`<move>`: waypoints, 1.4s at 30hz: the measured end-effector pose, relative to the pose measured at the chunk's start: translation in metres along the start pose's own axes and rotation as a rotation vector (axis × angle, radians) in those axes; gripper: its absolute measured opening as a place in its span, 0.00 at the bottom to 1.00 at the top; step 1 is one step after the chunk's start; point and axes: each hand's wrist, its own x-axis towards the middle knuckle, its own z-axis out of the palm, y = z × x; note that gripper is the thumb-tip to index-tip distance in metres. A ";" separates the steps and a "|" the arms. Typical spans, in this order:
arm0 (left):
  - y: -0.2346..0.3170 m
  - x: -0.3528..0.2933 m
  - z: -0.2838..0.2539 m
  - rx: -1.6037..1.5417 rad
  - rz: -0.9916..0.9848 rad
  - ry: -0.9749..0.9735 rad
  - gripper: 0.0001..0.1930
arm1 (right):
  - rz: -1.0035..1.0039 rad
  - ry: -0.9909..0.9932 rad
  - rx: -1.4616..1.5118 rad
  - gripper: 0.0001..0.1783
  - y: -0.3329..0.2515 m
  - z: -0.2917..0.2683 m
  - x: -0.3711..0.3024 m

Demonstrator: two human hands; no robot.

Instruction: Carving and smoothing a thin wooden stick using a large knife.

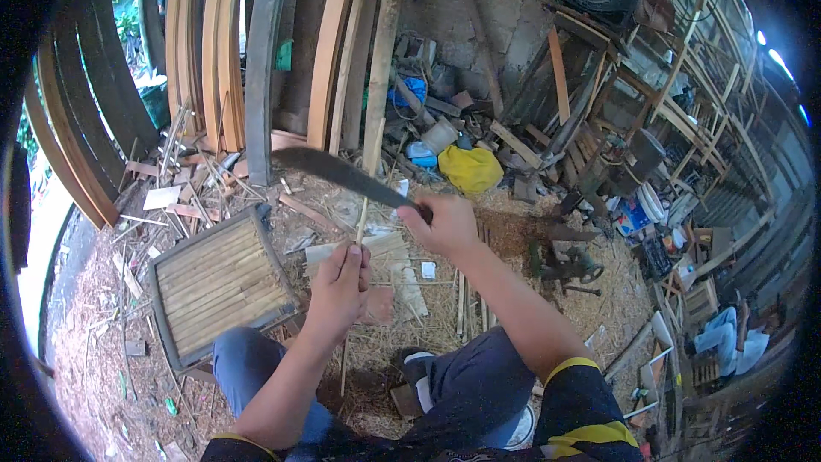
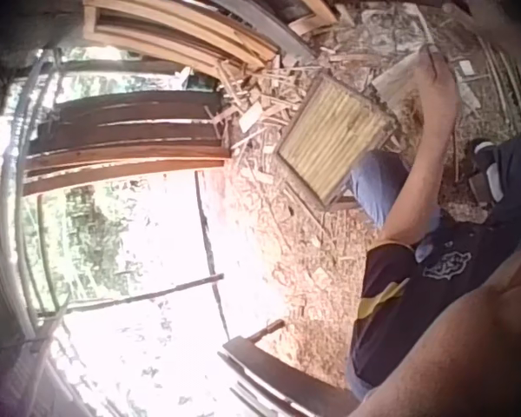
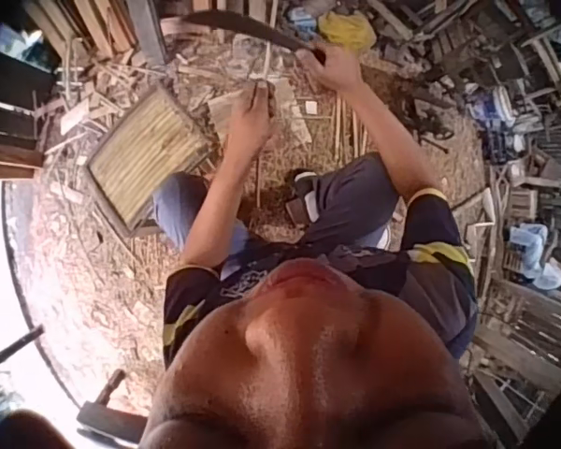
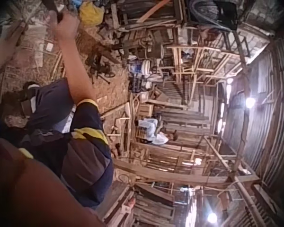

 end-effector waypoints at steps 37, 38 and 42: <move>0.017 -0.026 -0.055 -0.047 0.094 -0.044 0.12 | 0.516 -0.226 0.477 0.43 -0.007 0.035 0.003; 0.021 -0.025 -0.058 -0.172 -0.016 -0.052 0.11 | 0.501 -0.194 0.617 0.42 -0.023 0.026 0.003; 0.025 -0.020 -0.067 -0.269 -0.037 -0.099 0.11 | 0.298 -0.110 0.819 0.37 -0.049 0.016 -0.003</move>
